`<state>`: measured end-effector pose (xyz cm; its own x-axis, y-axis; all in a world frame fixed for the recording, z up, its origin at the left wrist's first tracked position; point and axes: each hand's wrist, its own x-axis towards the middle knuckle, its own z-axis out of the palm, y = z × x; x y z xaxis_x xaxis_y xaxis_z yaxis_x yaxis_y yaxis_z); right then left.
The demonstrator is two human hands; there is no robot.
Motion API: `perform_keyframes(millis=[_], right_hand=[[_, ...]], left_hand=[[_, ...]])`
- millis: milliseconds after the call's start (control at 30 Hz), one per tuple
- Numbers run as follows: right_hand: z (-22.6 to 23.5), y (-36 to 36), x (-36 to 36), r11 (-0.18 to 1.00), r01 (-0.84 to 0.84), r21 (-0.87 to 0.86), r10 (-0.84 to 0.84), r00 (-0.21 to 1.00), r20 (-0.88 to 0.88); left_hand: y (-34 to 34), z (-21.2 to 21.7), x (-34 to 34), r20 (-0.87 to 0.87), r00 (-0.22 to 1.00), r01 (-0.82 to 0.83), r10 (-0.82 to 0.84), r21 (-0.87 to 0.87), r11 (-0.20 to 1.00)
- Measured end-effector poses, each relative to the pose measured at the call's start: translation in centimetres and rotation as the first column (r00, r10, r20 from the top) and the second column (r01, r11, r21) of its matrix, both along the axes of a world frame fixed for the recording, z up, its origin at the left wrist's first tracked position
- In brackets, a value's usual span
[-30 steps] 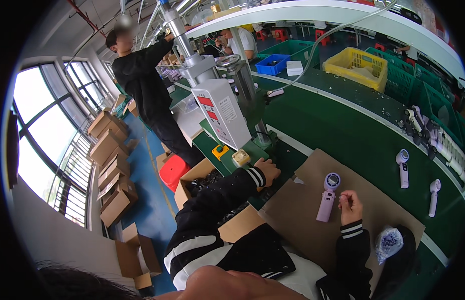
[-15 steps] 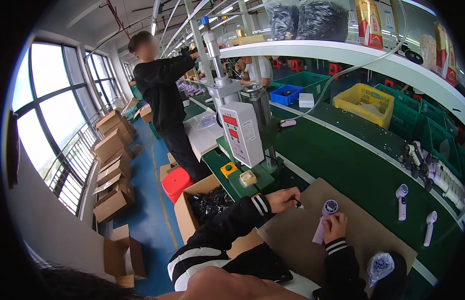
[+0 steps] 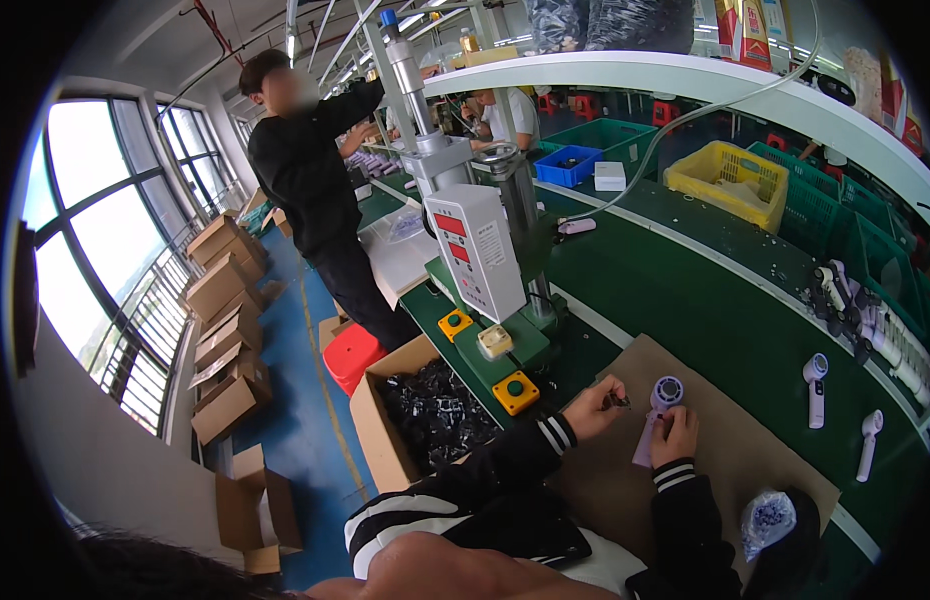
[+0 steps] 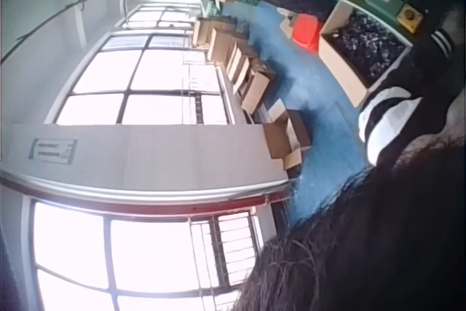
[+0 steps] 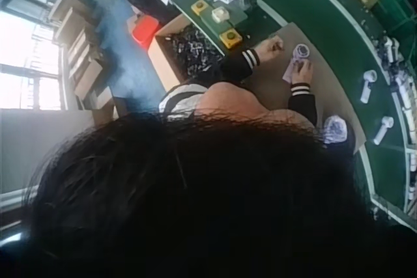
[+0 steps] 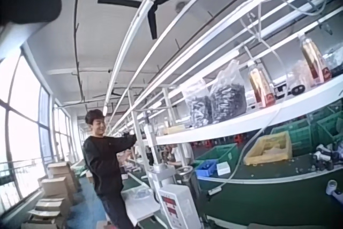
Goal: The person assembles handheld fans by picking up fan bodies from the workstation, inserting small components into each one by hand, and placing the assembled fans onto the conveyor belt.
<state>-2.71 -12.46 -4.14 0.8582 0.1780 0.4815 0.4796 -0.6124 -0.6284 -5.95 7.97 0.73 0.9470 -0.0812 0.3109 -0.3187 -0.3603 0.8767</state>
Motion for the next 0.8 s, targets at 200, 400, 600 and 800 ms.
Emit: perform_keyframes(millis=[200,400,600,800], right_hand=[[-0.5,1.3,0.1,0.996,0.081,-0.023,-0.079,0.995,0.066],[-0.7,1.5,1.1,0.989,0.1,0.106,-0.103,0.994,0.025],[0.5,1.1,0.7,0.968,0.074,0.24,-0.062,0.996,-0.058],[3.0,-1.1,3.5,0.9,-0.001,0.436,0.115,0.965,-0.235]], left_hand=[[-1.6,0.1,2.9,-0.056,0.997,0.021,-0.048,-0.399,0.917],[-3.8,-1.1,5.2,-0.005,0.994,0.095,-0.108,-0.435,0.895],[-4.4,-3.2,5.4,-0.117,0.987,0.029,-0.11,-0.543,0.839],[-3.7,-0.7,4.7,-0.158,0.985,-0.04,-0.07,-0.604,0.796]])
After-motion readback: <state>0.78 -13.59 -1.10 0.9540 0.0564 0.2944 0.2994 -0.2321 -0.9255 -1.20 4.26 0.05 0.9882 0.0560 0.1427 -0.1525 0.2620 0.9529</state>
